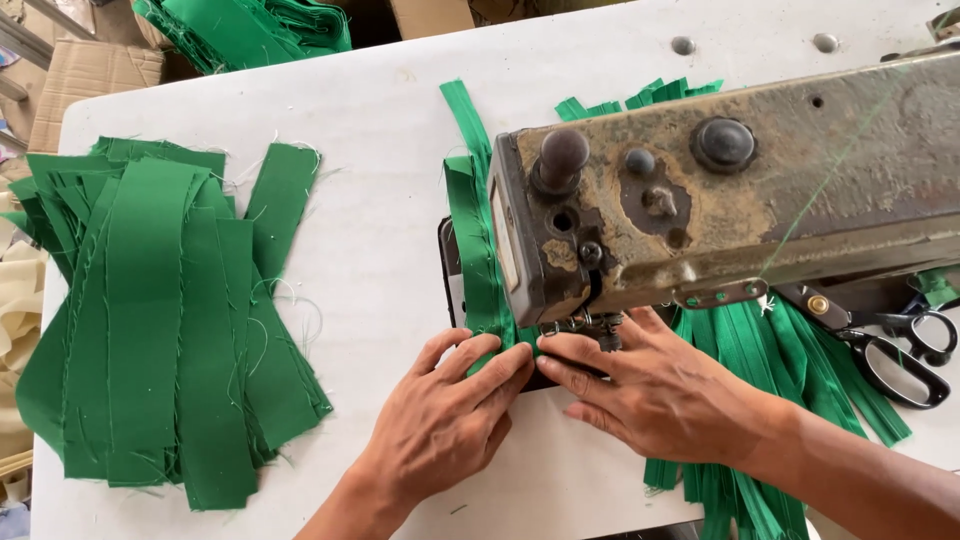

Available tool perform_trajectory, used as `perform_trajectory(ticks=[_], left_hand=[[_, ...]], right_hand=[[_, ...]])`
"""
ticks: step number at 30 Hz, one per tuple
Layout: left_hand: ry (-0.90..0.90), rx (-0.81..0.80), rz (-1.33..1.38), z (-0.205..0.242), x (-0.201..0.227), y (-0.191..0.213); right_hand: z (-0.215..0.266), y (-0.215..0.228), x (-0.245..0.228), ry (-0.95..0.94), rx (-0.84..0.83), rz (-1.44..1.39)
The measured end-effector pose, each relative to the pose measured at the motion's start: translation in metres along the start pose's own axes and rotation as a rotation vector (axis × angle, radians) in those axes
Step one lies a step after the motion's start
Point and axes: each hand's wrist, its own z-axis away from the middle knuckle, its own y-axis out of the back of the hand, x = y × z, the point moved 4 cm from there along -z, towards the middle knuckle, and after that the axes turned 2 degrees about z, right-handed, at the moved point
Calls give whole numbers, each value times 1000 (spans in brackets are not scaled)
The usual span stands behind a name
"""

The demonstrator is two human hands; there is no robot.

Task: Sewing green fabric strips into straps using an industrial sewing machine

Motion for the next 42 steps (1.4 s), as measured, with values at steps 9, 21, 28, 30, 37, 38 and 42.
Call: perform_trajectory(ticks=[9, 21, 28, 30, 37, 38, 42], left_hand=[[-51, -4, 68, -10, -3, 7], [-55, 113, 57, 3, -7, -4], [45, 169, 216, 4, -10, -8], [61, 165, 225, 3, -12, -10], [60, 135, 214, 0, -15, -12], [62, 128, 212, 0, -15, -12], [56, 139, 214, 1, -13, -11]], right_hand=[[-14, 2, -1, -164, 142, -212], [-18, 11, -18, -78, 353, -61], [-27, 16, -16, 7, 285, 59], [-31, 20, -17, 17, 273, 64], [-32, 26, -17, 134, 243, 150], [-31, 24, -16, 141, 244, 133], [-33, 26, -19, 169, 214, 254]])
